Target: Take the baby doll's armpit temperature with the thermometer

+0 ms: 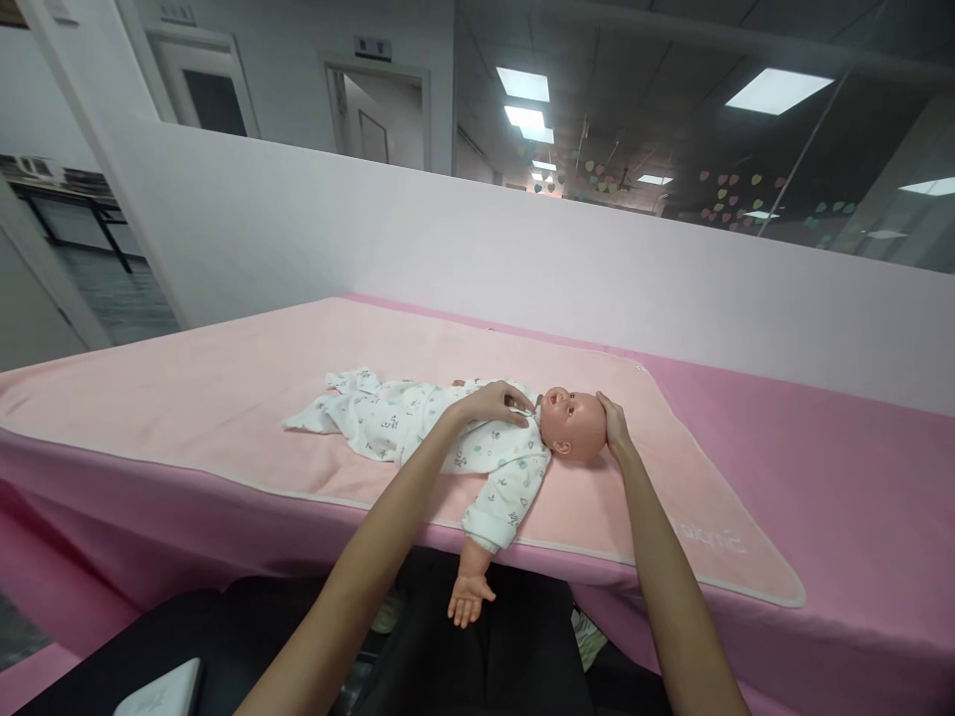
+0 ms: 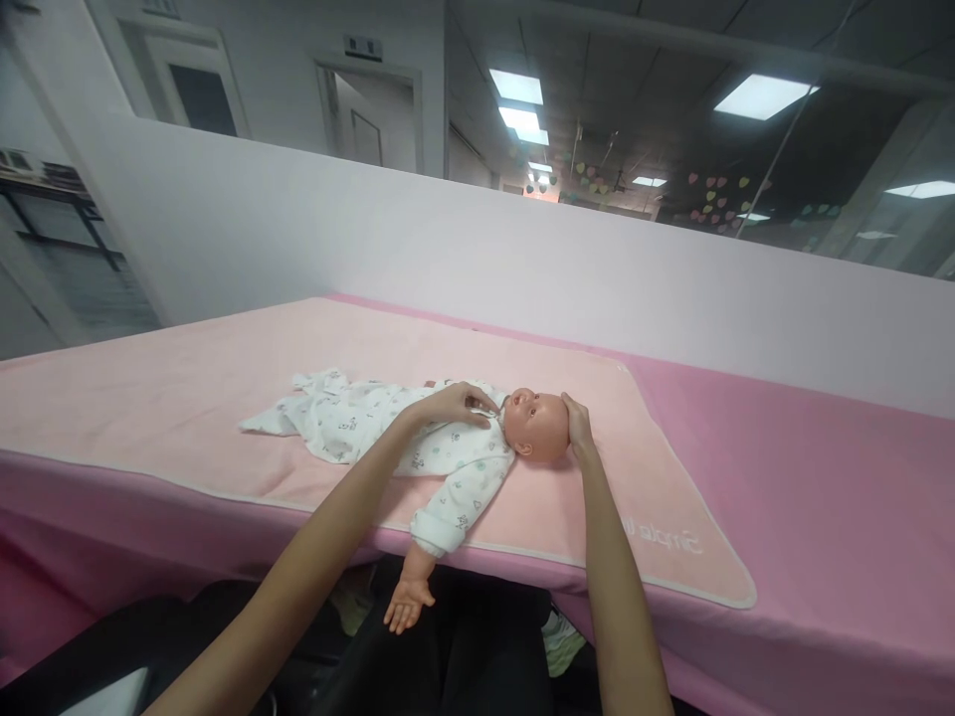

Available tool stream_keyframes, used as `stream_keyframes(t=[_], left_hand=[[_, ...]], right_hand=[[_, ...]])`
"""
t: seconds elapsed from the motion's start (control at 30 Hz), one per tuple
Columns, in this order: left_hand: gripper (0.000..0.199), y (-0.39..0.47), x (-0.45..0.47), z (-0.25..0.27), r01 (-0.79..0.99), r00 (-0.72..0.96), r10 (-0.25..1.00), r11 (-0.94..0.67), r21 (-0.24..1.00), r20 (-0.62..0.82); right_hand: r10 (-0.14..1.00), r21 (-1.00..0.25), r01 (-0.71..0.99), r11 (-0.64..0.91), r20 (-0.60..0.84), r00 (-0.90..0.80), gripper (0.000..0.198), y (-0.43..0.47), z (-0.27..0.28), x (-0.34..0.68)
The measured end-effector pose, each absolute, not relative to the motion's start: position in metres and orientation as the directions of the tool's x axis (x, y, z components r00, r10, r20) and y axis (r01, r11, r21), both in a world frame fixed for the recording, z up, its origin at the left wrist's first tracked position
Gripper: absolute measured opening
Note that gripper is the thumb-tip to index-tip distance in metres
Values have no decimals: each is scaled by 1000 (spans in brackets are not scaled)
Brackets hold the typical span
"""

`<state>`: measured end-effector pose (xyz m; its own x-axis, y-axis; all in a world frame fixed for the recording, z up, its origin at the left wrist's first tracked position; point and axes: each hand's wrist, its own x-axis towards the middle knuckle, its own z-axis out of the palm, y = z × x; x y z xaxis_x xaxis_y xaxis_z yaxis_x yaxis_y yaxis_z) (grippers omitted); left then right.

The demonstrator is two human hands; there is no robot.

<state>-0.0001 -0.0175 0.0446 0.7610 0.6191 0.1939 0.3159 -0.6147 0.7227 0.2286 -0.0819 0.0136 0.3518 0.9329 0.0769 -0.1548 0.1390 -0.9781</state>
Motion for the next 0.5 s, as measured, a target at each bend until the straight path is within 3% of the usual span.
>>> stream_keyframes(t=[0.23, 0.4, 0.5], left_hand=[[25, -18, 13, 44, 496, 646, 733, -615, 614, 213], [31, -7, 13, 48, 447, 631, 765, -493, 746, 127], [32, -13, 6, 51, 435, 488, 867, -337, 835, 96]], right_hand=[[919, -983, -124, 138, 81, 385, 26, -76, 6, 235], [920, -985, -111, 132, 80, 383, 26, -78, 8, 234], [912, -986, -113, 126, 71, 404, 25, -79, 9, 234]])
